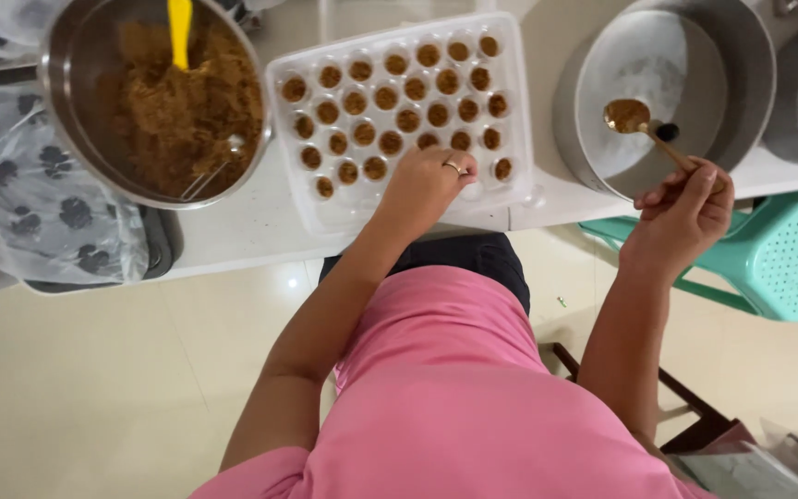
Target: Filling small plastic containers with a brown paste using a spoon.
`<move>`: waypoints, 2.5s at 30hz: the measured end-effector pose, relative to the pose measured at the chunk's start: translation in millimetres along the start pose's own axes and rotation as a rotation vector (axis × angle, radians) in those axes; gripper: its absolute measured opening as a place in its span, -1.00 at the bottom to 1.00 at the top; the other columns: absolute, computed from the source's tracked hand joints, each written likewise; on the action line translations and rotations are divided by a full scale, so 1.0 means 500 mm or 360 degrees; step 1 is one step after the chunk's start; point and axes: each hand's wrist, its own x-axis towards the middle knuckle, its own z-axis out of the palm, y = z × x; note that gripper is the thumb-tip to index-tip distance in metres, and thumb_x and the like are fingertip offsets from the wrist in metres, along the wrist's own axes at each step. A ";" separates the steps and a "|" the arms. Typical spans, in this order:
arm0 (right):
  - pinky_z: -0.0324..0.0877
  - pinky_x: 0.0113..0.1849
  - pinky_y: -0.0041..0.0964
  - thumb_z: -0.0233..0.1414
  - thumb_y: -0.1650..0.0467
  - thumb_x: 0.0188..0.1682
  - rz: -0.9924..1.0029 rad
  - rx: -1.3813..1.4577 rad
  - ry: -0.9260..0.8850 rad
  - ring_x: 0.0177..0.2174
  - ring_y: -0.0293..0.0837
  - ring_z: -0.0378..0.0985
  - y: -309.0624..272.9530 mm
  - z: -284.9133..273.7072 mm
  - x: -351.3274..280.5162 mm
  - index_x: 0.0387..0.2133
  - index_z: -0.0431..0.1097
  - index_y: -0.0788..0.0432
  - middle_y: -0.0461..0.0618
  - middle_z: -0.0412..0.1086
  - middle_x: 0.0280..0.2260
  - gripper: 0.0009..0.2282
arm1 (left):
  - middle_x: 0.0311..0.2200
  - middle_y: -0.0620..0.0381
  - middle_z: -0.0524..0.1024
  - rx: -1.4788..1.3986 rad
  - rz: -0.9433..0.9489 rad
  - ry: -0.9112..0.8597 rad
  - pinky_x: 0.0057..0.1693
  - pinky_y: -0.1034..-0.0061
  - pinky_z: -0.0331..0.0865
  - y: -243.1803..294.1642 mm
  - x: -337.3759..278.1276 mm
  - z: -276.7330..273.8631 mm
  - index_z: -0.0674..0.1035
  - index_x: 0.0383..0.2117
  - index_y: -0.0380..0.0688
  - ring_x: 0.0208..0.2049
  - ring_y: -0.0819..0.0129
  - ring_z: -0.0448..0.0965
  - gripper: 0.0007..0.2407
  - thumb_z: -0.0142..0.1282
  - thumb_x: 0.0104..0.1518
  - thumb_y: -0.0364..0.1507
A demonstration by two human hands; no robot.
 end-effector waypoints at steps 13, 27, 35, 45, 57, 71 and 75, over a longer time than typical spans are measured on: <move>0.33 -0.52 -0.37 -0.03 0.42 0.27 0.0292 -0.0156 -0.0707 -0.58 -0.30 0.38 0.192 0.457 -0.134 -0.22 0.41 0.20 -0.09 0.35 -0.50 -0.89 | -0.26 0.00 0.67 -0.0080 -0.0615 0.0782 -0.22 0.47 0.55 -0.276 -0.287 -0.337 0.58 -0.06 -0.17 -0.35 0.38 0.68 -0.69 0.27 0.05 -0.67; 0.39 -0.45 0.03 0.00 0.44 0.13 -0.1239 -0.1521 -0.1331 -0.50 0.21 0.50 0.433 0.877 -0.312 -0.36 0.41 0.30 0.23 0.44 -0.48 -0.87 | -0.09 -0.03 0.57 -0.0470 -0.0926 0.0571 -0.18 0.44 0.58 -0.462 -0.374 -0.491 0.58 -0.12 -0.27 -0.29 0.26 0.70 -0.60 0.37 -0.17 -0.60; 0.43 -0.57 -0.24 -0.07 0.45 0.19 -0.0236 -0.1365 -0.1529 -0.66 -0.15 0.53 0.402 0.902 -0.278 -0.32 0.39 0.32 0.04 0.42 -0.56 -0.84 | -0.18 -0.01 0.65 -0.0228 -0.0873 0.0635 -0.07 0.32 0.56 -0.443 -0.359 -0.487 0.42 0.00 -0.14 -0.13 0.07 0.70 -0.45 0.50 -0.14 -0.52; 0.33 -0.63 -0.36 -0.07 0.46 0.23 0.0310 -0.0787 -0.1253 -0.66 -0.28 0.42 0.211 0.835 -0.292 -0.23 0.40 0.30 -0.06 0.39 -0.50 -0.87 | -0.17 -0.09 0.66 -0.0197 -0.0961 0.0453 -0.02 0.27 0.52 -0.433 -0.316 -0.491 0.35 0.19 -0.11 -0.13 -0.03 0.67 -0.33 0.46 -0.12 -0.54; 0.51 -0.44 -0.22 -0.02 0.51 0.19 -0.1025 -0.1243 -0.1628 -0.50 -0.06 0.56 0.213 0.774 -0.357 -0.17 0.45 0.31 0.16 0.54 -0.27 -0.90 | -0.12 -0.02 0.67 -0.0473 -0.0812 0.0754 0.07 0.36 0.54 -0.411 -0.328 -0.450 0.41 0.11 -0.15 -0.05 0.10 0.70 -0.45 0.42 -0.04 -0.58; 0.39 -0.64 -0.26 -0.07 0.46 0.17 0.0123 -0.1355 -0.1402 -0.68 -0.17 0.50 0.393 0.912 -0.324 -0.24 0.39 0.32 0.12 0.44 -0.51 -0.87 | -0.04 -0.03 0.63 -0.0395 -0.0795 0.0867 0.12 0.38 0.52 -0.414 -0.364 -0.469 0.42 0.12 -0.14 0.02 0.16 0.67 -0.47 0.36 -0.03 -0.63; 0.45 -0.68 -0.37 -0.11 0.45 0.15 0.0264 -0.1208 -0.1356 -0.69 -0.27 0.51 0.371 0.881 -0.276 -0.26 0.38 0.29 -0.05 0.43 -0.52 -0.86 | -0.05 -0.04 0.62 -0.0433 -0.0860 0.0826 0.10 0.38 0.53 -0.412 -0.358 -0.471 0.41 0.11 -0.14 0.03 0.14 0.66 -0.47 0.37 -0.04 -0.63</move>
